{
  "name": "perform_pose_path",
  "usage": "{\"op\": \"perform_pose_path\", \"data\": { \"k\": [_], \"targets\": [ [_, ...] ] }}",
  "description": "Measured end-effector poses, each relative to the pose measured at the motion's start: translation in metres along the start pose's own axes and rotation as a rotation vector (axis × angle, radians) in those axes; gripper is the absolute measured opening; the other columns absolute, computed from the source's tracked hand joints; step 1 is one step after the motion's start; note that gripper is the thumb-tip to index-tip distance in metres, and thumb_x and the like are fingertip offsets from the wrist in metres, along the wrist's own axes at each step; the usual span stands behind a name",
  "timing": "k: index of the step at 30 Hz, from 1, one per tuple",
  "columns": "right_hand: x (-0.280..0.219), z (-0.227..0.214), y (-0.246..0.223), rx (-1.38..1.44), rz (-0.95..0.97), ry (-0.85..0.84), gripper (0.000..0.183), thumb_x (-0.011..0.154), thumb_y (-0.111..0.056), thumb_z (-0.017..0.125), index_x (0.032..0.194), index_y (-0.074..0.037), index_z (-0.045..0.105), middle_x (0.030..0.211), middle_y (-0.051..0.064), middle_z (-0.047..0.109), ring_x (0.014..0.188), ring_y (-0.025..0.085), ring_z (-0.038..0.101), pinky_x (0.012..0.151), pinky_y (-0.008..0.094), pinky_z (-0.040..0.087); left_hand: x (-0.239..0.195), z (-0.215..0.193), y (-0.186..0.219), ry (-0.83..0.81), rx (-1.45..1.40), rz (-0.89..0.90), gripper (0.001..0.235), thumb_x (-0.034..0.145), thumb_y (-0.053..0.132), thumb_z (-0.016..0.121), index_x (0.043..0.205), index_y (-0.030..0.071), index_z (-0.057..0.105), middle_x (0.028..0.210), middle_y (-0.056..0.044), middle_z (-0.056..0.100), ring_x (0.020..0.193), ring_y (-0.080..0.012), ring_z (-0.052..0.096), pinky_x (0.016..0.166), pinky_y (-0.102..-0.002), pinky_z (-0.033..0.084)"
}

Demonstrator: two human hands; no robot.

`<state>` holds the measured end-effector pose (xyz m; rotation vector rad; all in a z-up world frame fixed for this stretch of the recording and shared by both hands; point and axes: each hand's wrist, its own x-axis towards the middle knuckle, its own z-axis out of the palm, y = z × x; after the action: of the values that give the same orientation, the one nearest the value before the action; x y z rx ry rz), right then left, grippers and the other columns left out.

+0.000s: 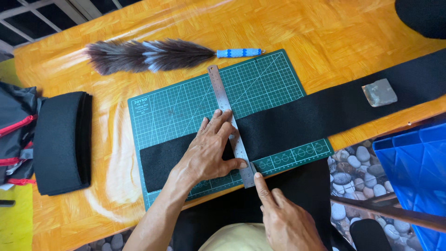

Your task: The person measures a piece of black fabric on a green cutting mat using a metal ruler. They then use a red utility knife to cut the fabric along the ruler's edge, creating a straight cut.

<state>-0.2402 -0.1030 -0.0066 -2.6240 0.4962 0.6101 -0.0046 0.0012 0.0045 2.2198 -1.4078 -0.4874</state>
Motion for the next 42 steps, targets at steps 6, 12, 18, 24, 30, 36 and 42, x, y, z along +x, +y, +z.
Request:
{"op": "perform_pose_path", "data": {
  "k": [6, 12, 18, 24, 30, 36, 42],
  "targets": [
    [-0.004, -0.002, 0.016, 0.129, -0.023, 0.129, 0.086, 0.094, -0.033, 0.062, 0.168, -0.037, 0.018, 0.102, -0.005, 0.062, 0.074, 0.028, 0.071, 0.066, 0.046, 0.061, 0.0, 0.0, 0.0, -0.001, 0.023, 0.021, 0.071, 0.072, 0.045, 0.093, 0.119, 0.007, 0.054, 0.166, -0.024, 0.027, 0.157, -0.0488, 0.014, 0.122, -0.066, 0.016],
    [0.001, -0.001, 0.021, 0.141, -0.049, 0.203, 0.081, 0.096, -0.033, 0.06, 0.167, -0.033, 0.022, 0.096, -0.002, 0.061, 0.067, 0.028, 0.067, 0.058, 0.046, 0.059, 0.001, 0.0, 0.0, 0.001, 0.023, 0.015, 0.07, 0.072, 0.044, 0.093, 0.117, 0.006, 0.055, 0.166, -0.022, 0.029, 0.157, -0.0486, 0.015, 0.121, -0.066, 0.017],
    [-0.002, 0.007, 0.028, 0.178, -0.029, 0.156, 0.083, 0.095, -0.034, 0.059, 0.167, -0.033, 0.019, 0.106, -0.005, 0.064, 0.075, 0.027, 0.071, 0.062, 0.045, 0.062, 0.001, 0.002, -0.002, 0.018, 0.04, 0.027, 0.074, 0.07, 0.045, 0.094, 0.118, 0.006, 0.054, 0.166, -0.024, 0.029, 0.156, -0.0495, 0.016, 0.12, -0.068, 0.018],
    [0.006, -0.017, 0.025, 0.327, -0.01, 0.439, 0.08, 0.091, -0.036, 0.063, 0.163, -0.034, 0.03, 0.114, -0.011, 0.072, 0.074, 0.026, 0.076, 0.058, 0.042, 0.058, 0.001, 0.0, 0.001, 0.024, 0.023, 0.017, 0.073, 0.069, 0.045, 0.094, 0.119, 0.007, 0.056, 0.166, -0.023, 0.029, 0.157, -0.0486, 0.016, 0.12, -0.067, 0.017],
    [0.051, -0.061, 0.017, 0.575, -0.265, 0.757, 0.075, 0.092, -0.014, 0.064, 0.159, -0.004, 0.034, 0.154, 0.019, 0.055, 0.135, 0.025, 0.062, 0.108, 0.032, 0.049, 0.001, -0.003, 0.006, 0.007, 0.002, -0.001, 0.071, 0.071, 0.046, 0.093, 0.119, 0.009, 0.056, 0.166, -0.022, 0.03, 0.157, -0.048, 0.015, 0.12, -0.068, 0.016],
    [0.113, -0.087, 0.001, 0.715, -0.309, 0.788, 0.091, 0.085, -0.017, 0.079, 0.159, -0.002, 0.029, 0.158, 0.022, 0.049, 0.124, 0.028, 0.068, 0.096, 0.031, 0.06, 0.002, 0.0, 0.003, 0.013, -0.002, -0.002, 0.077, 0.07, 0.047, 0.093, 0.122, 0.006, 0.054, 0.166, -0.023, 0.029, 0.157, -0.0478, 0.016, 0.12, -0.066, 0.015],
    [0.166, -0.099, -0.016, 0.499, -0.178, 0.639, 0.101, 0.084, -0.018, 0.082, 0.163, -0.008, 0.02, 0.143, 0.017, 0.058, 0.098, 0.027, 0.076, 0.079, 0.046, 0.061, 0.003, -0.003, 0.005, -0.011, 0.004, -0.03, 0.087, 0.07, 0.046, 0.093, 0.132, 0.002, 0.05, 0.167, -0.022, 0.027, 0.157, -0.0469, 0.014, 0.121, -0.065, 0.014]
  ]
}}
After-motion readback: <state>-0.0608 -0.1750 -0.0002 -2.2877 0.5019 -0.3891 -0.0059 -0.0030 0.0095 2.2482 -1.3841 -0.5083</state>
